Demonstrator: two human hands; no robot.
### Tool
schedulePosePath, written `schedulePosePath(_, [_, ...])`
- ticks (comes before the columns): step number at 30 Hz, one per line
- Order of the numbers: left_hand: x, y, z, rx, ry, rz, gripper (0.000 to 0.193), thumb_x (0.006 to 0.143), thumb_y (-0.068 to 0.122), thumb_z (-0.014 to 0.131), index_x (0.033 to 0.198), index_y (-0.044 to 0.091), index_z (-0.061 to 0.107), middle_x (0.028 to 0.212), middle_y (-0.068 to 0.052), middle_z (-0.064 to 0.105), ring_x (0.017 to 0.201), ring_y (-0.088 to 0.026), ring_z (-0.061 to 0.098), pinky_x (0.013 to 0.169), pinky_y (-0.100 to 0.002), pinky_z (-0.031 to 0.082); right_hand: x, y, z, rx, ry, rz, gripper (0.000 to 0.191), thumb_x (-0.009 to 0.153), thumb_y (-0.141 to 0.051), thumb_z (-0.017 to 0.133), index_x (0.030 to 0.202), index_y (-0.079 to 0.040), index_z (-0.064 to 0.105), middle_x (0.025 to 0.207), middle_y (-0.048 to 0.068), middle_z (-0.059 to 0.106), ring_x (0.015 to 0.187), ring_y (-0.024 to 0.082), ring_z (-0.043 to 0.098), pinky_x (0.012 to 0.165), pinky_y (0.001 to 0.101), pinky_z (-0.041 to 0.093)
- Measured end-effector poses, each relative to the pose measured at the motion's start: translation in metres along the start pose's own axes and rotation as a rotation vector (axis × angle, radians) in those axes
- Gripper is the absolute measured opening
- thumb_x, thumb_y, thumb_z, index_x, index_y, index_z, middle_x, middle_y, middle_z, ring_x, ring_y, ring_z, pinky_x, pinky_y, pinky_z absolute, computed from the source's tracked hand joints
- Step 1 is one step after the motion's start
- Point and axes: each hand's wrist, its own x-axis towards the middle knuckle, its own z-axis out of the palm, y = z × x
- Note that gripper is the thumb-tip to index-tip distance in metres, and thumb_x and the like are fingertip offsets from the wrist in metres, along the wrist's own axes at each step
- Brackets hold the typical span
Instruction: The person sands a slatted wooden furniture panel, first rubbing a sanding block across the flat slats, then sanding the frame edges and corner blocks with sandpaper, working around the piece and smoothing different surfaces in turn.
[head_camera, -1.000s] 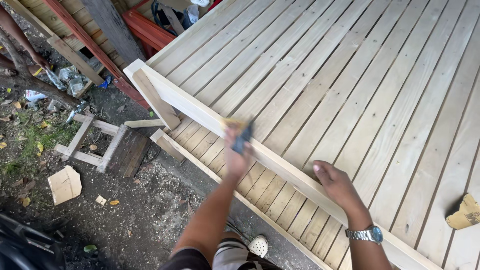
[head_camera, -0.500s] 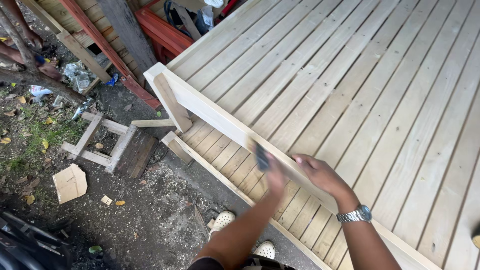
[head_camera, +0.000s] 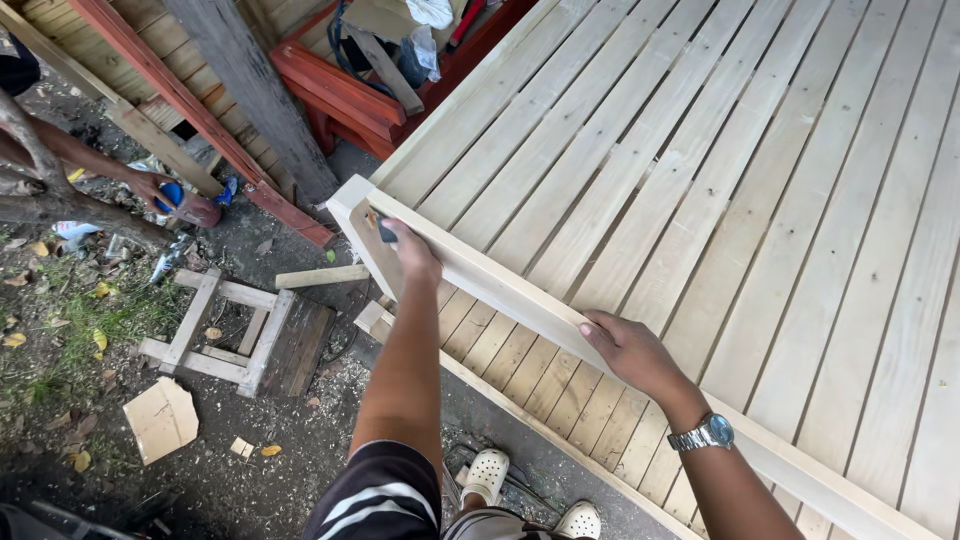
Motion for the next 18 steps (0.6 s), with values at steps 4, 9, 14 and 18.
schedulePosePath(4, [-0.058,-0.075,-0.011,0.081,-0.089,-0.072,0.103,0.093,0.078,0.037,0.160,0.000,0.023,0.162,-0.012,0.036,0.145,-0.023,0.037,0.120,-0.036,0.026,0.011,-0.022,0.016,-0.140,0.199,-0.106,0.048,0.098,-0.042,0.056,0.133,-0.010,0.063,0.121,0.016,0.072,0.112,0.034,0.067,0.097,0.0436,0.051])
schedulePosePath(9, [-0.152,-0.165,-0.023,-0.111,-0.527,-0.204,0.085,0.107,0.065,0.031,0.162,0.001,0.027,0.157,-0.019,0.037,0.140,-0.028,0.041,0.119,-0.042,0.032,0.025,-0.045,0.065,-0.247,0.492,-0.638,0.029,0.097,-0.019,0.059,0.123,-0.009,0.067,0.129,0.011,0.069,0.125,0.031,0.062,0.105,0.0482,0.046])
schedulePosePath(14, [-0.039,-0.090,-0.041,-0.017,-0.188,-0.249,0.089,0.097,0.071,0.036,0.157,0.006,0.030,0.159,-0.010,0.041,0.141,-0.024,0.044,0.120,-0.042,0.033,0.003,-0.030,0.097,-0.226,0.300,-0.612,0.029,0.097,-0.018,0.061,0.125,-0.011,0.066,0.129,0.007,0.069,0.123,0.029,0.062,0.107,0.0442,0.047])
schedulePosePath(18, [0.023,-0.038,-0.049,0.021,-0.082,-0.163,0.091,0.099,0.070,0.037,0.155,-0.001,0.032,0.160,-0.016,0.042,0.143,-0.028,0.044,0.121,-0.040,0.032,-0.006,-0.013,0.107,-0.171,0.189,-0.394,0.039,0.094,-0.020,0.064,0.132,-0.009,0.062,0.136,0.010,0.063,0.127,0.033,0.056,0.107,0.0447,0.044])
